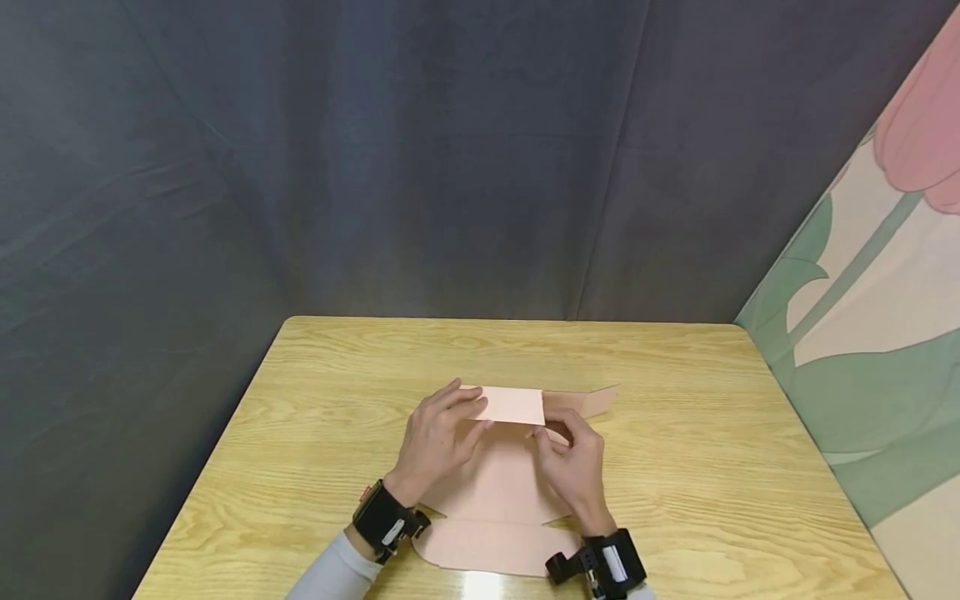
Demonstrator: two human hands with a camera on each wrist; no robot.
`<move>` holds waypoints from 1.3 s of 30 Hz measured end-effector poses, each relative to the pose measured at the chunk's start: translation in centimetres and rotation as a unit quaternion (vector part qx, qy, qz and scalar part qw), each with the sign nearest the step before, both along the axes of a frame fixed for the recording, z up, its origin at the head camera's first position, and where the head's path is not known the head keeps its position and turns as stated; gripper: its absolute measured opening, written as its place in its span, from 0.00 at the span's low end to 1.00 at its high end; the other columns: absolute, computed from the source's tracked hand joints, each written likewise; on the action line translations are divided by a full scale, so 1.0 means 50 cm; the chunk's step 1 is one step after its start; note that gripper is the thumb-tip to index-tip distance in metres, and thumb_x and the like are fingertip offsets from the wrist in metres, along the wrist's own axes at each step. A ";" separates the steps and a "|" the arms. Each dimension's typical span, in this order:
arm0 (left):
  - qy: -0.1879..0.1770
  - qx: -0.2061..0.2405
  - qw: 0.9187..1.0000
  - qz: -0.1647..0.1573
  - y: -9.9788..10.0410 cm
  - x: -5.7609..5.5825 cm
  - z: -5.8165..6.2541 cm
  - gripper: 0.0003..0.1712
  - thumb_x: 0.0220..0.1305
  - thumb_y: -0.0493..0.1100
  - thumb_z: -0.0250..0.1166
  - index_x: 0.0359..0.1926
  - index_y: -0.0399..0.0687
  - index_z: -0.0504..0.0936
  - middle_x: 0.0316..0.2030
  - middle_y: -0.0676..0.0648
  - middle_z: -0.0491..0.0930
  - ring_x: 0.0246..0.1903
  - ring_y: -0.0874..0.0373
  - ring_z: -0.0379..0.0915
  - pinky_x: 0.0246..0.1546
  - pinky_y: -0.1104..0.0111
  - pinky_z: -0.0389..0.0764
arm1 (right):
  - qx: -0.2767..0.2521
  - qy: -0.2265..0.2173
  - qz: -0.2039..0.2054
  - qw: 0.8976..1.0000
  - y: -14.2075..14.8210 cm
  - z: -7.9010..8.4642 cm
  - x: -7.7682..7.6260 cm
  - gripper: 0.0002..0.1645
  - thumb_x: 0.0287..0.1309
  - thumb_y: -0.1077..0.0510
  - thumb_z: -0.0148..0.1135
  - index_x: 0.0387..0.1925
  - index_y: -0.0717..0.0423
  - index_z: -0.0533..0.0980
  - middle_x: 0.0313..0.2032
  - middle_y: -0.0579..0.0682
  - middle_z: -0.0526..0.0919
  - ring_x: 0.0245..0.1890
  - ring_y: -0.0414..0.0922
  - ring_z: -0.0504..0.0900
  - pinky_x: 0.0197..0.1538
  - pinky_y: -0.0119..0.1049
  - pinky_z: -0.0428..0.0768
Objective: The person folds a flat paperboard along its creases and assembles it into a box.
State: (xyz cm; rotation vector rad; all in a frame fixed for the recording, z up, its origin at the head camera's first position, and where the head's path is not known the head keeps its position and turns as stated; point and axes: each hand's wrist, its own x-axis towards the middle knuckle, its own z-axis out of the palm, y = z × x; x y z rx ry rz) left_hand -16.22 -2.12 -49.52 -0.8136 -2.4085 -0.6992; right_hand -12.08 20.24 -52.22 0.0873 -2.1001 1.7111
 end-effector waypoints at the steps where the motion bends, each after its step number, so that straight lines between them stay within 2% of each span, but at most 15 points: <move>1: 0.000 0.000 1.000 0.000 0.000 0.001 0.001 0.18 0.68 0.54 0.74 0.51 0.50 0.93 0.57 0.48 0.89 0.63 0.43 0.83 0.67 0.52 0.82 | -0.020 -0.015 -0.002 1.000 -0.003 0.001 0.000 0.14 0.59 0.81 0.64 0.45 0.71 0.84 0.43 0.66 0.87 0.41 0.38 0.91 0.41 0.30 0.90; 4: 0.002 0.000 1.000 -0.003 0.001 -0.001 0.000 0.17 0.68 0.54 0.74 0.51 0.49 0.93 0.56 0.47 0.89 0.63 0.42 0.83 0.66 0.53 0.82 | -0.069 -0.049 -0.006 0.996 -0.008 0.002 -0.001 0.14 0.59 0.83 0.61 0.45 0.76 0.82 0.43 0.66 0.85 0.40 0.36 0.91 0.40 0.31 0.90; 7: 0.003 0.001 1.000 -0.005 0.000 -0.002 0.000 0.18 0.68 0.53 0.75 0.51 0.49 0.93 0.56 0.47 0.89 0.62 0.42 0.83 0.66 0.53 0.82 | -0.075 -0.060 -0.006 0.995 -0.006 0.000 -0.003 0.13 0.60 0.82 0.61 0.45 0.77 0.82 0.43 0.63 0.85 0.39 0.37 0.91 0.40 0.32 0.90; 14: 0.004 0.000 1.000 -0.007 -0.006 -0.008 -0.001 0.18 0.67 0.54 0.76 0.50 0.50 0.93 0.56 0.48 0.90 0.61 0.42 0.84 0.65 0.54 0.83 | -0.006 -0.007 0.011 1.000 0.014 -0.010 -0.001 0.13 0.58 0.80 0.68 0.43 0.69 0.85 0.42 0.63 0.87 0.41 0.43 0.92 0.44 0.32 0.90; 20: 0.003 0.001 1.000 -0.011 -0.008 -0.009 0.003 0.18 0.68 0.54 0.75 0.51 0.49 0.93 0.56 0.48 0.90 0.61 0.42 0.84 0.64 0.54 0.84 | 0.052 0.025 0.032 0.998 0.034 -0.019 0.003 0.12 0.59 0.76 0.71 0.45 0.67 0.86 0.43 0.62 0.87 0.44 0.37 0.89 0.48 0.31 0.90; 24: 0.002 0.000 1.000 -0.013 -0.005 -0.010 0.003 0.17 0.68 0.53 0.75 0.51 0.49 0.93 0.56 0.48 0.90 0.61 0.42 0.84 0.64 0.54 0.84 | 0.105 0.014 0.009 0.994 0.047 -0.019 0.011 0.14 0.56 0.76 0.73 0.45 0.66 0.86 0.46 0.60 0.88 0.47 0.41 0.88 0.49 0.35 0.90; 29: -0.008 0.007 1.000 -0.012 -0.004 -0.011 0.002 0.18 0.67 0.53 0.76 0.52 0.49 0.93 0.56 0.48 0.90 0.62 0.42 0.84 0.64 0.53 0.84 | 0.140 -0.037 -0.035 0.989 0.058 -0.018 0.017 0.17 0.57 0.75 0.72 0.50 0.66 0.86 0.55 0.60 0.86 0.57 0.53 0.85 0.54 0.46 0.90; 32: -0.010 0.010 1.000 -0.008 -0.005 -0.011 0.000 0.19 0.66 0.53 0.77 0.51 0.49 0.93 0.56 0.49 0.90 0.62 0.42 0.84 0.64 0.53 0.84 | 0.113 -0.073 -0.033 0.990 0.061 -0.017 0.019 0.19 0.59 0.76 0.69 0.53 0.69 0.84 0.61 0.63 0.82 0.60 0.62 0.84 0.57 0.40 0.88; 35: -0.009 0.012 1.000 -0.005 -0.004 -0.011 -0.001 0.18 0.66 0.53 0.77 0.51 0.49 0.93 0.56 0.49 0.90 0.62 0.43 0.84 0.64 0.53 0.84 | 0.051 -0.120 -0.028 0.991 0.061 -0.014 0.021 0.21 0.60 0.78 0.64 0.55 0.73 0.81 0.66 0.67 0.78 0.60 0.67 0.83 0.55 0.28 0.86; 37: -0.010 0.012 1.000 -0.005 -0.004 -0.011 -0.001 0.19 0.66 0.54 0.76 0.51 0.49 0.93 0.56 0.49 0.90 0.62 0.42 0.84 0.64 0.52 0.84 | 0.007 -0.159 -0.028 0.987 0.062 -0.009 0.022 0.22 0.62 0.78 0.62 0.58 0.72 0.78 0.70 0.67 0.75 0.61 0.64 0.83 0.53 0.22 0.85; 39: -0.012 0.013 1.000 -0.006 -0.002 -0.012 -0.001 0.19 0.66 0.54 0.76 0.51 0.49 0.93 0.56 0.49 0.90 0.62 0.42 0.84 0.64 0.52 0.84 | -0.031 -0.196 -0.035 0.979 0.063 -0.003 0.021 0.23 0.64 0.76 0.60 0.61 0.71 0.77 0.72 0.65 0.73 0.61 0.55 0.85 0.49 0.19 0.84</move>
